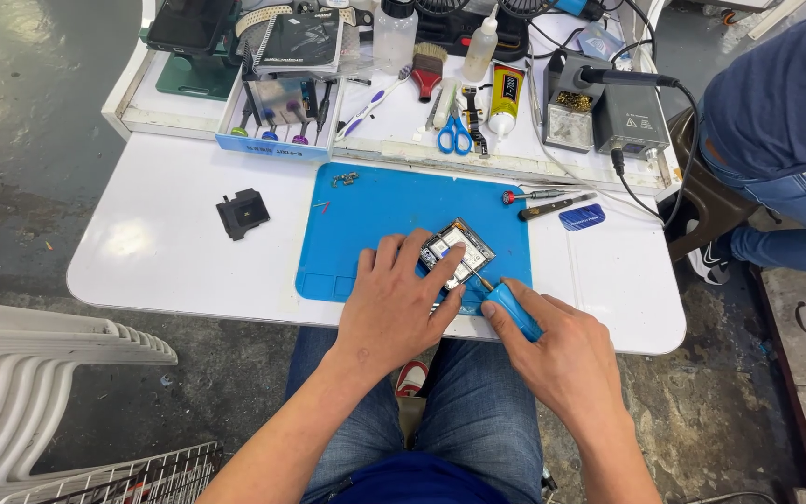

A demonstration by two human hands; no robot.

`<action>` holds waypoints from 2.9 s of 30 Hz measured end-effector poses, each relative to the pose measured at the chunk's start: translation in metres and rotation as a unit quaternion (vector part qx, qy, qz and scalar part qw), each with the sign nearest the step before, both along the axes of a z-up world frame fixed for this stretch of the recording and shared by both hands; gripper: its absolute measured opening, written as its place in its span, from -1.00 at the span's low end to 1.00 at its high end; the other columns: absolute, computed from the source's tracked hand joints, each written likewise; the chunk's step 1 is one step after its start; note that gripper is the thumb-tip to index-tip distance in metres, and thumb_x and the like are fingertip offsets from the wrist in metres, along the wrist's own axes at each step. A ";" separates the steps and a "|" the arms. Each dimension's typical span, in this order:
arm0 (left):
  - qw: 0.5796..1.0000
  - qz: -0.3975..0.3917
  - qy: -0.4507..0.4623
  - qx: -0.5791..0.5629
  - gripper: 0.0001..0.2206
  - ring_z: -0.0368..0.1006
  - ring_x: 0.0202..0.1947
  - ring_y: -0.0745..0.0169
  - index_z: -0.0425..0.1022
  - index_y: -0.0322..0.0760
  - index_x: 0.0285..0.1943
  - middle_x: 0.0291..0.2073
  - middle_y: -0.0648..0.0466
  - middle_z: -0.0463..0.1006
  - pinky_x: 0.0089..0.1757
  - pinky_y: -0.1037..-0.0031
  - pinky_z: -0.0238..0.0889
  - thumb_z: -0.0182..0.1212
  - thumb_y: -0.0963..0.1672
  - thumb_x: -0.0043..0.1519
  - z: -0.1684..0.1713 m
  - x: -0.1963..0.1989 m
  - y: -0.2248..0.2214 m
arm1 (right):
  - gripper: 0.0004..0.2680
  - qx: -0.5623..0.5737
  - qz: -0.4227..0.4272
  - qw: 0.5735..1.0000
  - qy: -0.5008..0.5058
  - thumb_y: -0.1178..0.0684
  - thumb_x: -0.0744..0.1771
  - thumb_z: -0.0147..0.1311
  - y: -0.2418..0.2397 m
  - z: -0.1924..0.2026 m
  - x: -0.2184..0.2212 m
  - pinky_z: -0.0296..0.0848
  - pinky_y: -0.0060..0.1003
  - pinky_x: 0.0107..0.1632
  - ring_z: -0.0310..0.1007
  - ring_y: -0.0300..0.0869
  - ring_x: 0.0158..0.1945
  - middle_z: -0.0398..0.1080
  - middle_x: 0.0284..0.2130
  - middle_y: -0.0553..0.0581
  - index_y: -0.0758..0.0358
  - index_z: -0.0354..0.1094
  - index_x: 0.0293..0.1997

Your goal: Disassembling and repairing a mobile phone at a workbench using specialized tools.

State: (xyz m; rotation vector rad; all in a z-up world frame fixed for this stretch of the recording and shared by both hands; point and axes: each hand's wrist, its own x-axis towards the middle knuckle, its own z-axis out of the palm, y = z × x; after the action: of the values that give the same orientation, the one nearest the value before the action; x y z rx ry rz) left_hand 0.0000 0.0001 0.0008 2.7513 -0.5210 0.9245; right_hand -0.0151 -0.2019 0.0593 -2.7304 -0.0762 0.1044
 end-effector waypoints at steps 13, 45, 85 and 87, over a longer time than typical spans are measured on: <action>1.000 0.001 -0.008 0.001 -0.61 0.35 -0.01 -0.14 0.44 0.00 0.32 0.14 -0.11 0.45 -0.19 0.10 0.26 0.06 0.08 0.37 -0.001 0.001 0.000 | -0.58 0.011 0.000 1.000 0.010 -0.35 0.32 -0.01 0.001 0.004 -0.001 0.44 -0.06 -0.37 0.53 -0.06 -0.50 0.60 -0.13 0.06 -0.13 0.44 0.28; 0.862 0.201 0.454 0.100 -0.68 0.71 -0.19 0.04 0.45 -0.02 0.24 -0.26 0.02 0.67 -0.22 0.25 0.63 -0.09 -0.02 0.38 0.114 -0.068 0.087 | -0.59 0.222 -0.129 0.966 0.023 -0.33 0.34 0.11 -0.020 0.004 -0.001 0.49 -0.18 -0.47 0.58 -0.08 -0.45 0.58 -0.47 0.27 0.15 0.56 0.13; 0.516 -0.208 0.486 -0.674 -0.33 0.57 0.06 -0.06 0.16 -0.13 0.58 0.09 -0.13 0.59 0.08 0.12 0.50 0.22 -0.08 0.21 0.060 0.002 0.015 | -0.78 0.412 -0.068 0.907 0.057 -0.01 0.26 0.30 -0.027 0.003 0.005 0.49 -0.20 -0.44 0.39 -0.12 -0.53 0.51 -0.33 0.09 0.17 0.37 -0.12; 0.455 -0.230 0.480 -0.714 -0.39 0.58 0.03 -0.05 0.22 -0.10 0.56 0.10 -0.11 0.59 0.00 0.16 0.55 0.18 -0.07 0.26 0.055 0.000 0.008 | -0.39 0.439 0.072 0.896 0.015 0.07 0.17 0.41 -0.018 0.010 0.001 0.45 -0.31 -0.19 0.48 -0.24 -0.33 0.48 -0.38 0.07 0.09 0.26 0.40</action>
State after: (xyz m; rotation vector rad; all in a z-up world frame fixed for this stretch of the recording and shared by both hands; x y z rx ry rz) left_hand 0.0001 0.0082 0.0563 0.9699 -0.0520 -0.4196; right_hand -0.0140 -0.2197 0.0691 -1.8129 -0.2502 0.1163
